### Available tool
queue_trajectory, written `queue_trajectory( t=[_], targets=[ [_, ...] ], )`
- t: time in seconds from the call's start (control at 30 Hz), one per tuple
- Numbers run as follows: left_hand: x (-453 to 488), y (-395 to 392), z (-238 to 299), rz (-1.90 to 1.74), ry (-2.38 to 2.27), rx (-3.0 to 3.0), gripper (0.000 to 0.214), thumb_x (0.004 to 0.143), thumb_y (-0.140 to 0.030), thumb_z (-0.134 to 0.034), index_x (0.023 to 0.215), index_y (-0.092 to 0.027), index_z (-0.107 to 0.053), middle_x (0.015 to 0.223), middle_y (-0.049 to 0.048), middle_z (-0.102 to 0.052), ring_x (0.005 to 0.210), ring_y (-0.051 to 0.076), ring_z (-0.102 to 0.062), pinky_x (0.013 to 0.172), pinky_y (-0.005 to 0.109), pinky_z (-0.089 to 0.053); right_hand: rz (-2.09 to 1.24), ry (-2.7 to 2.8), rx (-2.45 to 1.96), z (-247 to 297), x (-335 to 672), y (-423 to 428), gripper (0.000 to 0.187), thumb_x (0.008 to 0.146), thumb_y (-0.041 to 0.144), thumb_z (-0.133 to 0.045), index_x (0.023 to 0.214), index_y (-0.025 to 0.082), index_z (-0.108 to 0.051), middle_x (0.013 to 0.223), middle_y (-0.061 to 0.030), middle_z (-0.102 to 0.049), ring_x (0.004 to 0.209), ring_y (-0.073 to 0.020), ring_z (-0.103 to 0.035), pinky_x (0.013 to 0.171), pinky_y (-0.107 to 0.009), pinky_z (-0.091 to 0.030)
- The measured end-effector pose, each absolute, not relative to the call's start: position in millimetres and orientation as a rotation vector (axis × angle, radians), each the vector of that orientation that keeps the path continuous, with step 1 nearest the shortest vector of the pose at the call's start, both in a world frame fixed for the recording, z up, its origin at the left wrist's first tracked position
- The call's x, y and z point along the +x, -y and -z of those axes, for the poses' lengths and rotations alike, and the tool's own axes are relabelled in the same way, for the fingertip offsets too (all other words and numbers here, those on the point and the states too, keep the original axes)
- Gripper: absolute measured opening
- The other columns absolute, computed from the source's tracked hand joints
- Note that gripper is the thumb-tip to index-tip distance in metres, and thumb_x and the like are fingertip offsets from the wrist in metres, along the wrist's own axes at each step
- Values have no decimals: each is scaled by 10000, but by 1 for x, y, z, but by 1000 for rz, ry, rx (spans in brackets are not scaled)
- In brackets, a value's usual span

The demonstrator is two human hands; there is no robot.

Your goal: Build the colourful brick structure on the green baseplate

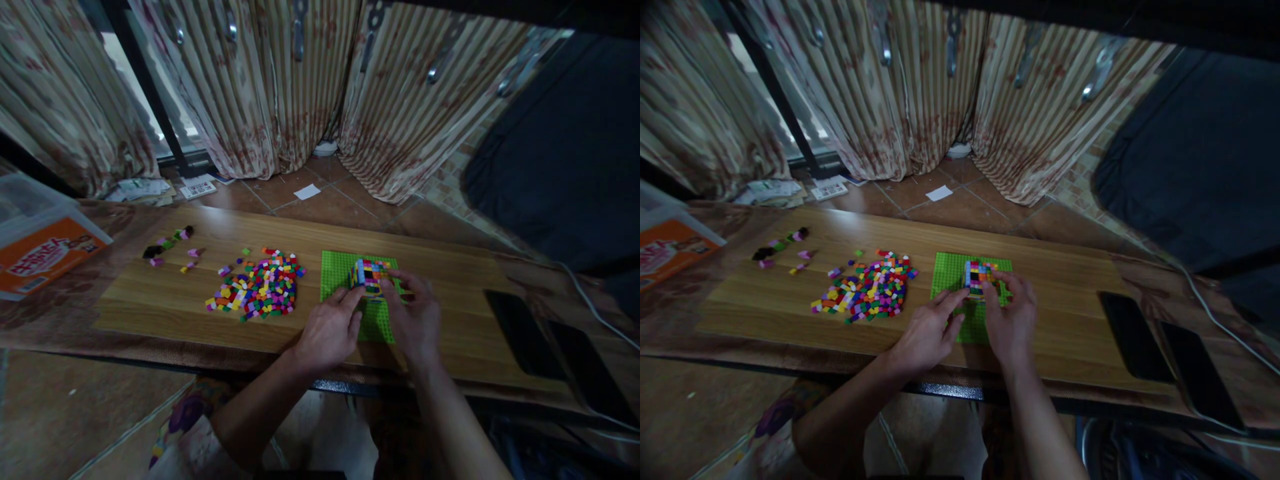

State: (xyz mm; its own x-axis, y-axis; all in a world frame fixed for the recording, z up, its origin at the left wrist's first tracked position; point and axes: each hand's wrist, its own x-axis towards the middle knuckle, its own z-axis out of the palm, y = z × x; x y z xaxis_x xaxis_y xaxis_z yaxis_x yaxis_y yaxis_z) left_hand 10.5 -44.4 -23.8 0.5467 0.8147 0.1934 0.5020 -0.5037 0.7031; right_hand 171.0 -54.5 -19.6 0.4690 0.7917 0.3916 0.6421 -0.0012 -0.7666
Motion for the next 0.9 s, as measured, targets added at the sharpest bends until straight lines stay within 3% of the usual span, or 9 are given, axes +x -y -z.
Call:
queue_trajectory(
  t=[0.13,0.23,0.7,0.9],
  targets=[
    [11,45,24,-687,-1054,2226,445,912,-206,-404,1357,-190,-415,1178,108,-594,1010,230,-619,894,383,-526,-190,1235,-1779,28,162,49,478,781,485,-632,1151,182,-622,1141,-123,-612,1083,-267,-545,946,-473,-414],
    [12,45,25,-688,-1060,2234,450,911,-206,-403,1361,-195,-404,1177,105,-596,1022,233,-618,898,384,-526,-291,1168,-1762,31,155,47,489,793,440,-621,1202,174,-590,1183,-124,-610,1107,-259,-550,978,-464,-400],
    [3,38,19,-832,-1112,2108,408,897,-196,-442,1299,-179,-505,1102,99,-640,953,215,-635,862,364,-523,-377,1030,-1644,36,154,47,479,768,432,-655,1171,176,-616,1130,-104,-646,1031,-241,-594,922,-433,-446],
    [-24,12,9,-1204,-1257,1829,337,854,-177,-522,1177,-169,-614,958,66,-676,724,146,-621,759,288,-502,-27,929,-1489,16,158,57,314,860,371,-576,1081,160,-646,1015,-85,-659,902,-193,-621,798,-341,-488]
  ],
)
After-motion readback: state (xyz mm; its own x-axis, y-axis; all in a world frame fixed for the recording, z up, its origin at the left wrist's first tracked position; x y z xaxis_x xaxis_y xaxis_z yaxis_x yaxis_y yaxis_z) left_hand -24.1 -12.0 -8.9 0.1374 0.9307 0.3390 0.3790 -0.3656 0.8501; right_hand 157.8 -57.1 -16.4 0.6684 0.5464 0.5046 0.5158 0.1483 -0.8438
